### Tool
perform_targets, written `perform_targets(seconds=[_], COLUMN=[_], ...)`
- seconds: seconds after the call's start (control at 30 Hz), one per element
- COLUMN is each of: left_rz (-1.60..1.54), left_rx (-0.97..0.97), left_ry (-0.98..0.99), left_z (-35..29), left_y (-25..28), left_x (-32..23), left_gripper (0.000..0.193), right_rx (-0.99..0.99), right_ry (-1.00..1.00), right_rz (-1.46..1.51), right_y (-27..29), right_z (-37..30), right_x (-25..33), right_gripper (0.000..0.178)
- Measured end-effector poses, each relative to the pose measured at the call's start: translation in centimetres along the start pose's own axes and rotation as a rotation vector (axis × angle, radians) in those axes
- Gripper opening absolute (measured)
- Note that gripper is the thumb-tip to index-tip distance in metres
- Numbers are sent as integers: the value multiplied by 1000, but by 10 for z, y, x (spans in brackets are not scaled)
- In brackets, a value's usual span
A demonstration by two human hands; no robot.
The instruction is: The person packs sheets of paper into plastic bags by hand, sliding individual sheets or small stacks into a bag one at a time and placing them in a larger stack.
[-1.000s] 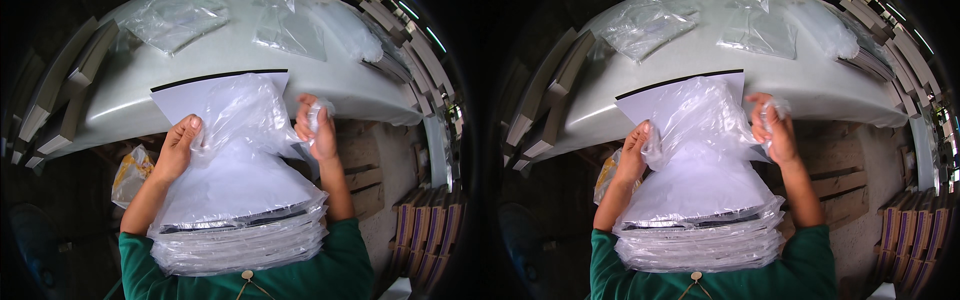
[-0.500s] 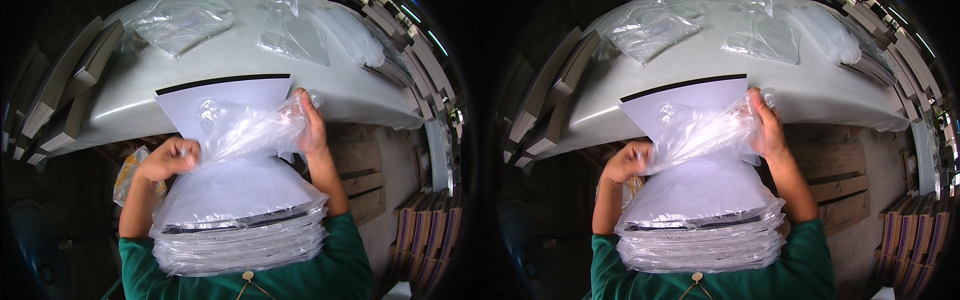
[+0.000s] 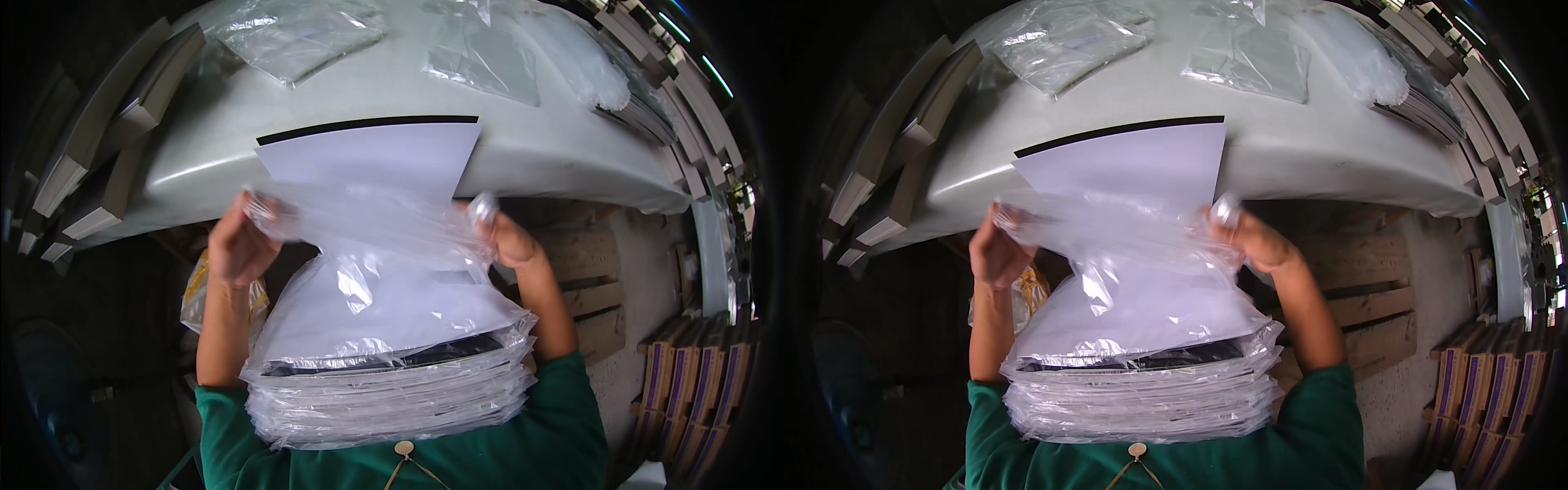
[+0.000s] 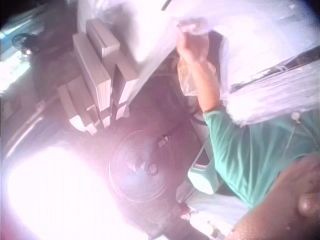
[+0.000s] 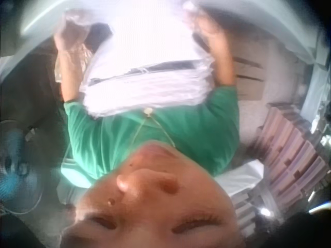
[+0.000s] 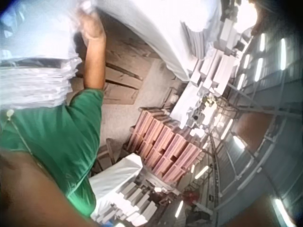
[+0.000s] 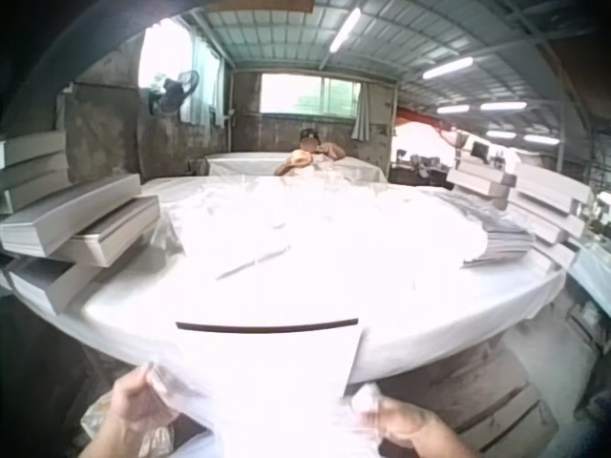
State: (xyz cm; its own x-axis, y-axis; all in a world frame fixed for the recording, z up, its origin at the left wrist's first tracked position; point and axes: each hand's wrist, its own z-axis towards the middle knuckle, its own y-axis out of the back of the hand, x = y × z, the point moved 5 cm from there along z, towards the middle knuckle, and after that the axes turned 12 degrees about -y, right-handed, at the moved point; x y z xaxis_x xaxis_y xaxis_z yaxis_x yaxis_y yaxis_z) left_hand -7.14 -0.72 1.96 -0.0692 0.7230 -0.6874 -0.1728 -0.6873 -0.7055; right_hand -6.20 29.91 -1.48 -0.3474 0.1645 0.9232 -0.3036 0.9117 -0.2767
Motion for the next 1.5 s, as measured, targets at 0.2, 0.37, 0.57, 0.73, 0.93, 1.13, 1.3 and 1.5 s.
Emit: perform_targets(seconds=[0.2, 0.37, 0.57, 0.73, 0.93, 1.13, 1.3, 1.5], left_rz=[724, -298, 854, 1239, 714, 309, 141, 447], left_rx=[703, 670, 104, 267, 603, 278, 83, -135], left_ry=[541, 87, -430, -647, 457, 498, 603, 343], left_z=[-38, -23, 31, 16, -11, -9, -23, -59], left_y=[15, 15, -7, -17, -2, 89, 203, 311], left_x=[54, 10, -37, -53, -15, 63, 142, 182], left_gripper=[35, 37, 29, 22, 14, 22, 17, 5], right_rx=[222, -276, -1245, -899, -665, -382, -6, -201], right_ry=[130, 250, 914, 776, 886, -70, -213, -260], right_rz=[1023, 317, -978, -1109, -812, 224, 584, -65], right_y=[-2, 2, -43, -33, -31, 40, 90, 118], right_z=[-3, 7, -19, -14, -78, -26, 47, 75], right_x=[-8, -6, 97, 83, 62, -47, -186, -219], right_gripper=[47, 46, 40, 36, 21, 30, 21, 18])
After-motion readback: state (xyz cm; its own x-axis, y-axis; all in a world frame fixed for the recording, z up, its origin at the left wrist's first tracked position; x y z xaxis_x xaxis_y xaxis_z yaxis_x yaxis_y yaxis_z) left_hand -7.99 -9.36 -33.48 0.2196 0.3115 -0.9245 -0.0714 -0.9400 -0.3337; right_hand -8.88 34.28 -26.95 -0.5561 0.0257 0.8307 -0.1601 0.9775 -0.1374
